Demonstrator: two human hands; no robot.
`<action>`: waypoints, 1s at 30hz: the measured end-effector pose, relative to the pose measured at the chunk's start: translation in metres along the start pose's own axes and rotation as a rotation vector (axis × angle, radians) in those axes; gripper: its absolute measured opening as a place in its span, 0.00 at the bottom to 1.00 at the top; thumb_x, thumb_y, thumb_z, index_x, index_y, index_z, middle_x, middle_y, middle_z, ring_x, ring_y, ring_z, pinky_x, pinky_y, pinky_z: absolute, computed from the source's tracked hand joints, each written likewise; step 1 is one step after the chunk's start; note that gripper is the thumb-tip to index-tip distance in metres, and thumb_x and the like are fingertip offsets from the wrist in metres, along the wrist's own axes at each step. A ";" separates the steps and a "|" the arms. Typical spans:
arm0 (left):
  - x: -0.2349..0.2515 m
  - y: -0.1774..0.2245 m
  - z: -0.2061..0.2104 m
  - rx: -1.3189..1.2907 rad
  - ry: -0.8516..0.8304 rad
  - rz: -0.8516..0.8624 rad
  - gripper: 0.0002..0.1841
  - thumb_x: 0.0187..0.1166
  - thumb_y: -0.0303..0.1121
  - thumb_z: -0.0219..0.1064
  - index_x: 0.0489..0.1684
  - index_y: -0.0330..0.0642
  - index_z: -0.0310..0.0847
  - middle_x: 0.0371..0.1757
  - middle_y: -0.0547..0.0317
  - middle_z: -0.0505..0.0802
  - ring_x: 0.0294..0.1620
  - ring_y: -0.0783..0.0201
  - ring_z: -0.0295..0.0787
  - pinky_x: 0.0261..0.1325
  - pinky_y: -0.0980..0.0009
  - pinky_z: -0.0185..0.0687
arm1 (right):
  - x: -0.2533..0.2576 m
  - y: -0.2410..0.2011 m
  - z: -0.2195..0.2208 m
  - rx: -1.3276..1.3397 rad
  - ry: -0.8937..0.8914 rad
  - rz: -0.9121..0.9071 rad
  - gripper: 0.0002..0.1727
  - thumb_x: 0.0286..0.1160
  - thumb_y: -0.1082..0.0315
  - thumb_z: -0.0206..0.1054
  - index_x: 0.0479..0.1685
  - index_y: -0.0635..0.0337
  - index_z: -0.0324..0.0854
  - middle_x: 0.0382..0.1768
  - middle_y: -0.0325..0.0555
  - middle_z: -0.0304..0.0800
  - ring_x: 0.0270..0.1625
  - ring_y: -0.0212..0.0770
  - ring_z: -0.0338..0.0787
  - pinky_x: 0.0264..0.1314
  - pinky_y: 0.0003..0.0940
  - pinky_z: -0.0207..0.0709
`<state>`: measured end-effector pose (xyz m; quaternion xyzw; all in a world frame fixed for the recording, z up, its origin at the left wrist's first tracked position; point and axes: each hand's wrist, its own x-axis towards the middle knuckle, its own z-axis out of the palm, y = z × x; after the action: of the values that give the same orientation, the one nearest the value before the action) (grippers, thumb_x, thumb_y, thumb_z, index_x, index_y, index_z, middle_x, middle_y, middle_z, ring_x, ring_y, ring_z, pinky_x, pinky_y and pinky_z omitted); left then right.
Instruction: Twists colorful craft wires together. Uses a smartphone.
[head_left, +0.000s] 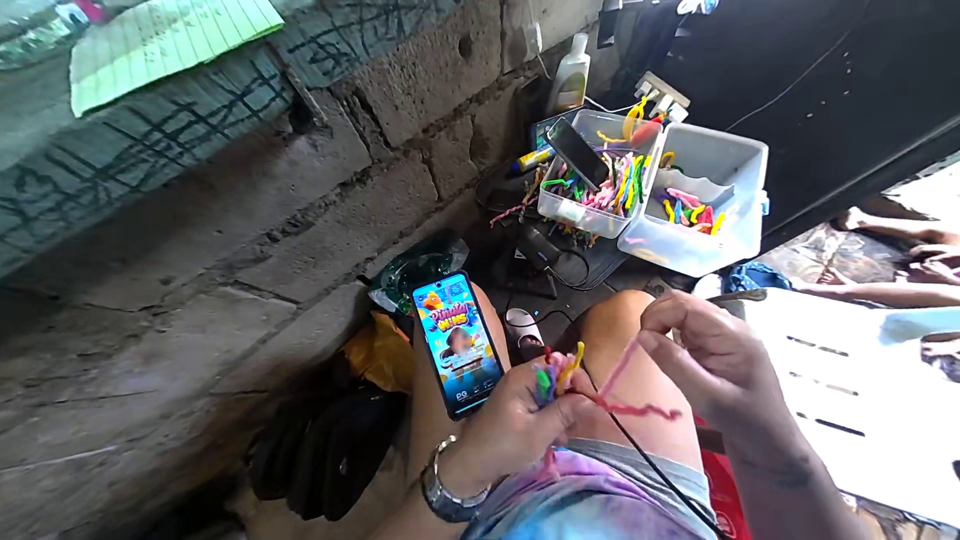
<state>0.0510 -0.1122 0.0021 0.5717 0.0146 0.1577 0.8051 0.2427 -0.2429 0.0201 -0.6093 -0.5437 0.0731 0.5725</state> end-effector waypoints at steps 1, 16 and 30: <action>0.000 0.001 0.000 0.219 0.060 0.024 0.05 0.82 0.27 0.67 0.48 0.38 0.82 0.36 0.70 0.87 0.30 0.86 0.78 0.34 0.87 0.76 | 0.002 -0.005 -0.001 -0.042 0.007 -0.020 0.10 0.81 0.60 0.62 0.36 0.54 0.82 0.35 0.30 0.84 0.43 0.17 0.82 0.49 0.14 0.75; 0.002 0.003 -0.009 -0.525 0.008 -0.036 0.04 0.83 0.37 0.68 0.46 0.50 0.85 0.36 0.71 0.88 0.25 0.83 0.78 0.28 0.87 0.74 | -0.029 0.015 0.017 0.070 -0.044 0.028 0.12 0.84 0.55 0.62 0.38 0.51 0.83 0.35 0.29 0.86 0.42 0.19 0.84 0.47 0.18 0.80; 0.006 0.011 0.000 0.438 0.468 0.073 0.02 0.81 0.27 0.67 0.42 0.38 0.80 0.30 0.73 0.85 0.26 0.86 0.78 0.31 0.88 0.78 | -0.023 -0.040 0.012 -0.094 -0.079 -0.249 0.07 0.82 0.59 0.62 0.38 0.49 0.80 0.37 0.34 0.86 0.46 0.29 0.84 0.62 0.29 0.72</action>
<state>0.0539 -0.1078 0.0133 0.6798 0.2126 0.3067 0.6313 0.2022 -0.2623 0.0349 -0.5600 -0.6402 -0.0002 0.5258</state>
